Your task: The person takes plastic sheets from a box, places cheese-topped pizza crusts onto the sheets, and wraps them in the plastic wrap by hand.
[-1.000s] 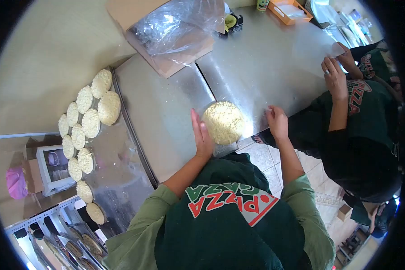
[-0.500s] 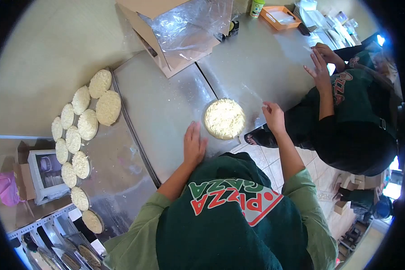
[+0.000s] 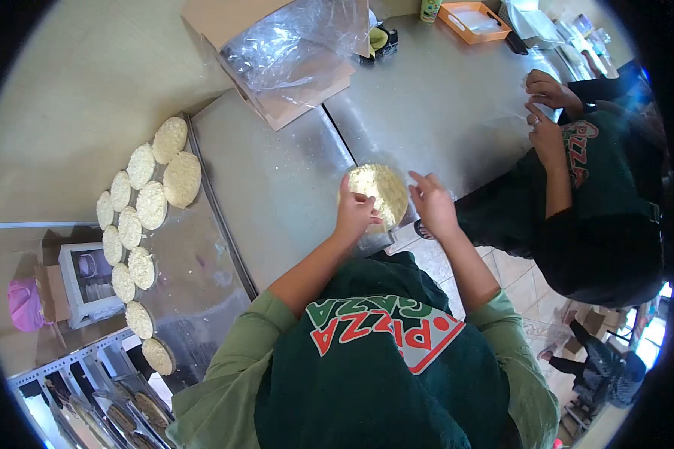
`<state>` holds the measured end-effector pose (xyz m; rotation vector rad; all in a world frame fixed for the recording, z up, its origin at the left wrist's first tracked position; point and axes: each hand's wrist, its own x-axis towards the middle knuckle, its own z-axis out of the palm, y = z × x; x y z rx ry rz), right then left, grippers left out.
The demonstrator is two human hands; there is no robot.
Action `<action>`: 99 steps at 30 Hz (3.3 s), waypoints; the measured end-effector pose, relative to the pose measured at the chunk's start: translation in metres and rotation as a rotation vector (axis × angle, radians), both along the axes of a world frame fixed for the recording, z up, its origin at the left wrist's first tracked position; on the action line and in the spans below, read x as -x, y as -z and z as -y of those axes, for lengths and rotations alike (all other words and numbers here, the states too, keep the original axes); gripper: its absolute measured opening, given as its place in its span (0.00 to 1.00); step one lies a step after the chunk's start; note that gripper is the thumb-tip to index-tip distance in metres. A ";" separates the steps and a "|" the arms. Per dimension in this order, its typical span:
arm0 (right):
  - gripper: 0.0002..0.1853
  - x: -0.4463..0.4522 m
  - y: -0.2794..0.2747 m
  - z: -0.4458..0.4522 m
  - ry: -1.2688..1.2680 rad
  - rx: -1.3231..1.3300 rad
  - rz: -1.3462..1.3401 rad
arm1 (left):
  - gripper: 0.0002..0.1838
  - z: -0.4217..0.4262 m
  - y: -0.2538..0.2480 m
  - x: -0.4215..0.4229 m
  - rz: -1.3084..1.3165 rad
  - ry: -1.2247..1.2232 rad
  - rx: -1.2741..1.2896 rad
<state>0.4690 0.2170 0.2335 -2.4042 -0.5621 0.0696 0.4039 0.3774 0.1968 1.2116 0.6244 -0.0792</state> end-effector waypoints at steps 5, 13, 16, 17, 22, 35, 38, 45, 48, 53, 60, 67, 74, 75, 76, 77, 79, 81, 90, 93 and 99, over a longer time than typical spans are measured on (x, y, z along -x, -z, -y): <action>0.17 0.024 0.013 -0.021 -0.152 -0.132 -0.036 | 0.37 -0.004 0.020 0.002 -0.023 0.019 0.119; 0.16 0.021 0.008 -0.023 0.100 -0.272 -0.181 | 0.32 -0.052 0.026 0.029 0.370 0.468 -1.468; 0.19 0.026 0.016 -0.027 -0.065 -0.173 -0.071 | 0.32 -0.040 0.026 0.020 0.387 0.579 -1.494; 0.19 0.031 0.024 -0.030 -0.141 -0.128 -0.023 | 0.32 -0.039 0.028 0.019 0.393 0.597 -1.500; 0.26 0.059 0.052 -0.041 -0.348 0.351 0.169 | 0.31 -0.049 0.036 0.016 0.397 0.428 -1.278; 0.20 0.059 0.017 -0.025 -0.405 0.182 0.150 | 0.35 -0.049 0.025 0.005 0.135 0.557 -1.392; 0.16 0.013 0.023 -0.015 -0.029 -0.003 0.163 | 0.35 -0.059 0.042 0.033 0.213 0.220 -1.043; 0.28 -0.042 0.048 -0.035 -0.058 -0.127 -0.602 | 0.34 -0.018 0.018 0.038 -0.026 -0.271 0.015; 0.30 -0.054 0.073 -0.017 0.106 -0.337 -0.582 | 0.34 -0.001 0.006 0.002 -0.104 -0.191 -0.075; 0.26 -0.144 0.072 0.071 0.354 -0.291 -0.602 | 0.42 -0.016 -0.074 -0.074 0.417 0.192 -1.559; 0.21 -0.135 -0.009 0.042 -0.172 -0.177 0.055 | 0.25 -0.112 -0.107 -0.140 0.148 0.140 -1.697; 0.12 -0.041 -0.198 0.003 -1.289 -1.065 -0.831 | 0.09 -0.141 -0.127 -0.131 0.531 -0.209 -1.522; 0.15 -0.072 -0.163 -0.122 -0.698 -0.494 0.076 | 0.10 -0.136 -0.162 -0.080 0.408 -0.287 -0.988; 0.18 -0.090 -0.129 -0.153 -0.539 -0.442 0.124 | 0.10 -0.137 -0.160 -0.072 0.477 -0.296 -0.962; 0.19 -0.103 -0.105 -0.179 -0.487 -0.310 0.230 | 0.10 -0.138 -0.158 -0.064 0.546 -0.306 -0.940; 0.21 -0.112 -0.093 -0.201 -0.436 -0.182 0.332 | 0.10 -0.138 -0.158 -0.054 0.546 -0.329 -1.030; 0.31 -0.127 -0.098 -0.236 -0.404 0.242 0.261 | 0.09 -0.140 -0.160 -0.027 0.525 -0.376 -1.217; 0.38 -0.147 -0.097 -0.269 -0.369 0.481 0.140 | 0.08 -0.156 -0.152 -0.005 0.709 -0.531 -0.994; 0.27 -0.162 -0.115 -0.250 -0.375 -0.099 0.036 | 0.08 -0.169 -0.194 0.073 0.643 -0.551 -0.069; 0.19 -0.122 -0.116 -0.194 -0.552 -0.672 -0.564 | 0.08 -0.159 -0.174 0.087 0.577 -0.546 -0.026; 0.14 -0.049 -0.126 -0.133 -0.635 -0.832 -1.243 | 0.11 -0.128 -0.142 0.098 0.343 -0.510 -0.096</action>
